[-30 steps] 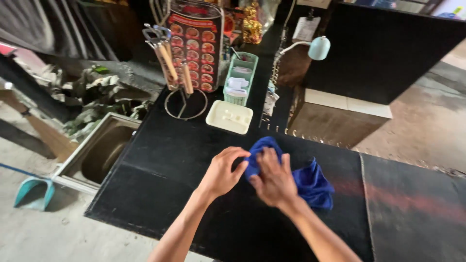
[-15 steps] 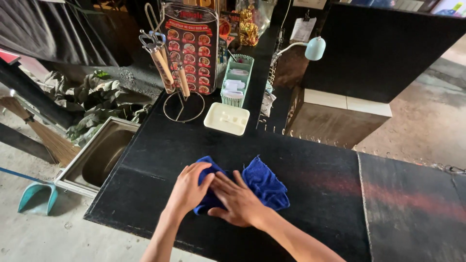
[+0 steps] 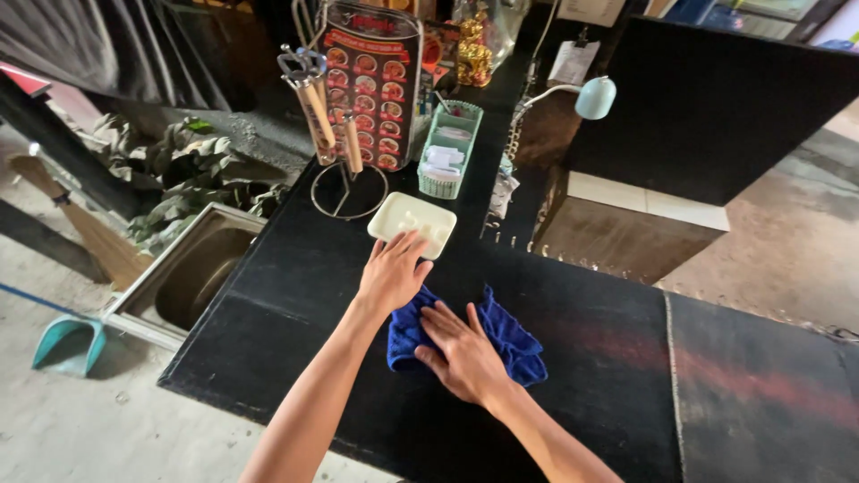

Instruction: Cleaning the bar counter surface and wiping down various plastic storage containers and organizers using a damp cloth.

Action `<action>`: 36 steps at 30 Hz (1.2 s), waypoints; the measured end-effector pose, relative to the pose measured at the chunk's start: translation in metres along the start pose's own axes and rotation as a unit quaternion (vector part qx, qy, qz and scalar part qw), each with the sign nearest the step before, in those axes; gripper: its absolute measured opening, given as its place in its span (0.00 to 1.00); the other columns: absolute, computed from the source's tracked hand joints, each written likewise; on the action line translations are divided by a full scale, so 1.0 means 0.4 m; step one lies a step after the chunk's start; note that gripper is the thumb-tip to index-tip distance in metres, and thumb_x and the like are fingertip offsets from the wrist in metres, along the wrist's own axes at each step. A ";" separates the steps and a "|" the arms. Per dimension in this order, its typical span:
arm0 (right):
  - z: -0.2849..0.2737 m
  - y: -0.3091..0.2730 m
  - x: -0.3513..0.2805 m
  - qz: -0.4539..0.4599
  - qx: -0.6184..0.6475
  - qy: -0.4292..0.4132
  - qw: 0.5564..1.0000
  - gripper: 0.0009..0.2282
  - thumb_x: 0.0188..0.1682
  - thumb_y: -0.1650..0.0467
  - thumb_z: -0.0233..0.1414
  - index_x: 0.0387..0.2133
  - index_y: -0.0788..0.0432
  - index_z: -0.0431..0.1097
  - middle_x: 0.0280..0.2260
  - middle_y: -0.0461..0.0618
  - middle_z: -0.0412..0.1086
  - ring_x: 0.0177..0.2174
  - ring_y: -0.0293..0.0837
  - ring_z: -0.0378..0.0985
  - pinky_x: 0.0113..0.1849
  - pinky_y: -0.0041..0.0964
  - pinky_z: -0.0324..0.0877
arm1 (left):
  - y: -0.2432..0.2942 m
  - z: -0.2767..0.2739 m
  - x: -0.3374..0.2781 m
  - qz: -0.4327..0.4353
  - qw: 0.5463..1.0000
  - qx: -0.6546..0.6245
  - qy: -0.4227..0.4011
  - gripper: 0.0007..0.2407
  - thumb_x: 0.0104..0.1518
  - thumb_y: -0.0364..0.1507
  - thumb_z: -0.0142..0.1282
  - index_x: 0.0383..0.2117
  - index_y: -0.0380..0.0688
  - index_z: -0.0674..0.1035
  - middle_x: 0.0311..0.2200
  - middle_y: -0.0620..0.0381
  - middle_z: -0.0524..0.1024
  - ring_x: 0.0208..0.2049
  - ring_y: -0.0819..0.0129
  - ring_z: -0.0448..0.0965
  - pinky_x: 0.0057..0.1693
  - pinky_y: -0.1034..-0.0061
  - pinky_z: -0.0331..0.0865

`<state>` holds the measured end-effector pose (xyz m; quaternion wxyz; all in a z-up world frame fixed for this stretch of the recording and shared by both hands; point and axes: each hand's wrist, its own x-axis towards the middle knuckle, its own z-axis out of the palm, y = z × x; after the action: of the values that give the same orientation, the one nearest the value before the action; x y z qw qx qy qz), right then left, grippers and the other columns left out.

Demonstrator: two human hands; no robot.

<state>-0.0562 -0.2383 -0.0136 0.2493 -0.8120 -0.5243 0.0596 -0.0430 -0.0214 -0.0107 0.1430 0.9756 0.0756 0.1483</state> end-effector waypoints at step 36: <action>-0.024 -0.094 0.221 0.033 -0.054 -0.013 0.998 0.29 0.50 0.57 0.53 0.63 0.54 0.58 0.68 0.52 0.48 0.67 0.53 0.47 0.60 0.70 0.46 | -0.145 -0.158 -0.234 -0.025 0.983 0.006 0.184 0.14 0.53 0.30 0.60 0.47 0.48 0.79 0.60 0.48 0.71 0.65 0.49 0.66 0.69 0.51 0.59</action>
<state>-0.0444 -0.1515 0.0270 0.1962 -0.8403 -0.5029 0.0496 -0.1573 0.0322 0.0047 0.1243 0.9303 0.1258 0.3212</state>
